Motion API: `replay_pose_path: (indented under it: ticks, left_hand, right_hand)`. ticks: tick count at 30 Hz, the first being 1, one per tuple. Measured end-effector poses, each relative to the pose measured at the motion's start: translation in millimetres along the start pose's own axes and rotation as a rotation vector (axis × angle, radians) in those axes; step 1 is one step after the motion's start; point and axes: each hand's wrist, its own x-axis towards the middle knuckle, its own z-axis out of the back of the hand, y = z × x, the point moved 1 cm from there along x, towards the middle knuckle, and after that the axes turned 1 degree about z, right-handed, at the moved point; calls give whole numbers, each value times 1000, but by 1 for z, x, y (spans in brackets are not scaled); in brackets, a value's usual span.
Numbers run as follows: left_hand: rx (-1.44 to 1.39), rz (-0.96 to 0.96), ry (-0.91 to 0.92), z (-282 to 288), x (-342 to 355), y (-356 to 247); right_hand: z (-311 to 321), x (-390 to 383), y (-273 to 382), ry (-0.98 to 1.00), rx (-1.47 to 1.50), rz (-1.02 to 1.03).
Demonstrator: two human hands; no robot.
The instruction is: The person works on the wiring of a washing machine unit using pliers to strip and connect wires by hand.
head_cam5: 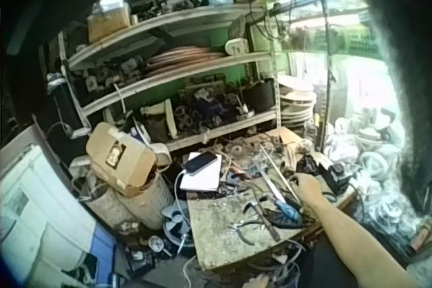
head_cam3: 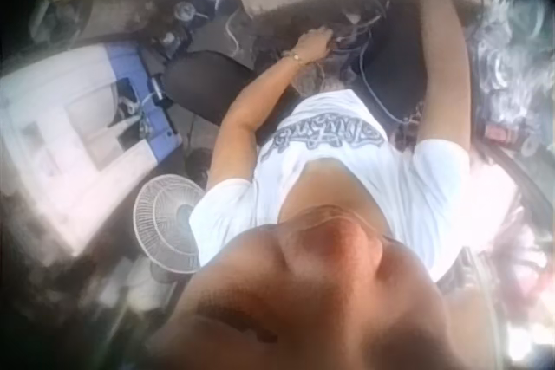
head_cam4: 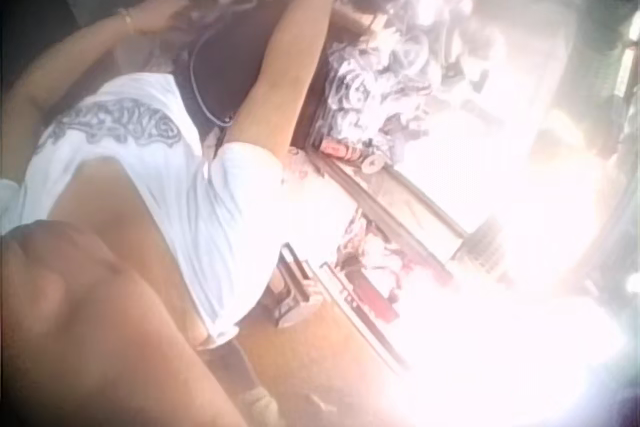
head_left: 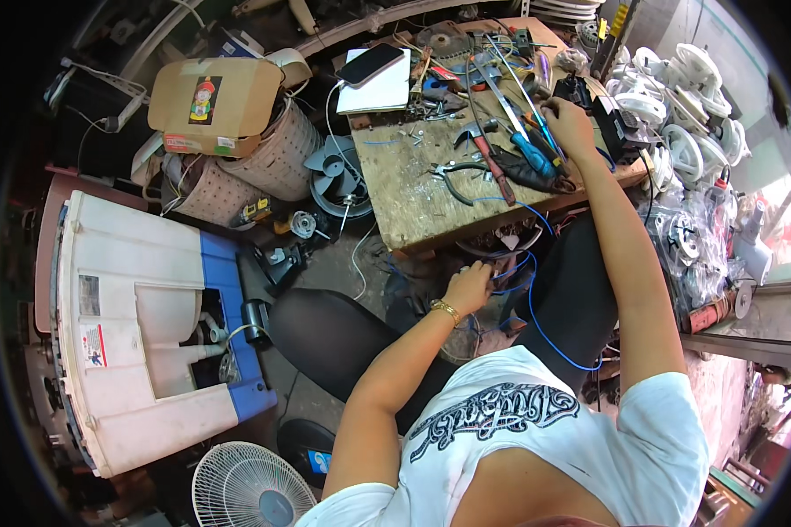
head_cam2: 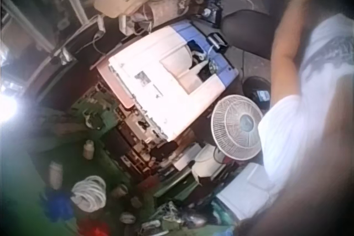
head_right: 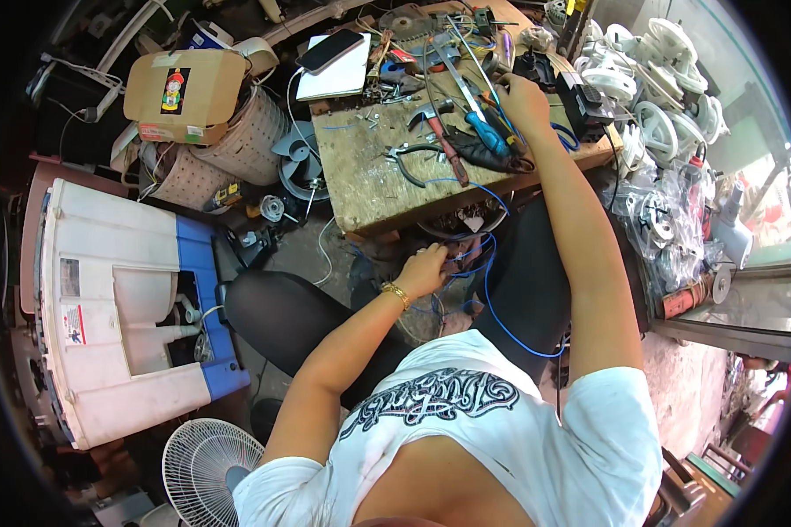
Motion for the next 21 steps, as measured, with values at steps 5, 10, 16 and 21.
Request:
replay_pose_path:
  ticks: [5,10,16,21]
  left_hand:
    - [-92,8,19,11,-2,9]
    - [-322,12,-155,46,-4,-6]
    - [-554,127,-363,96,-26,-27]
    - [-922,189,-521,107,-58,-24]
  right_hand:
    - [-16,-5,-8,199,-149,-45]
    - [-25,-2,-22,234,-182,-6]
    - [-26,-7,-25,244,-181,-30]
    - [6,-9,-7,-124,104,-42]
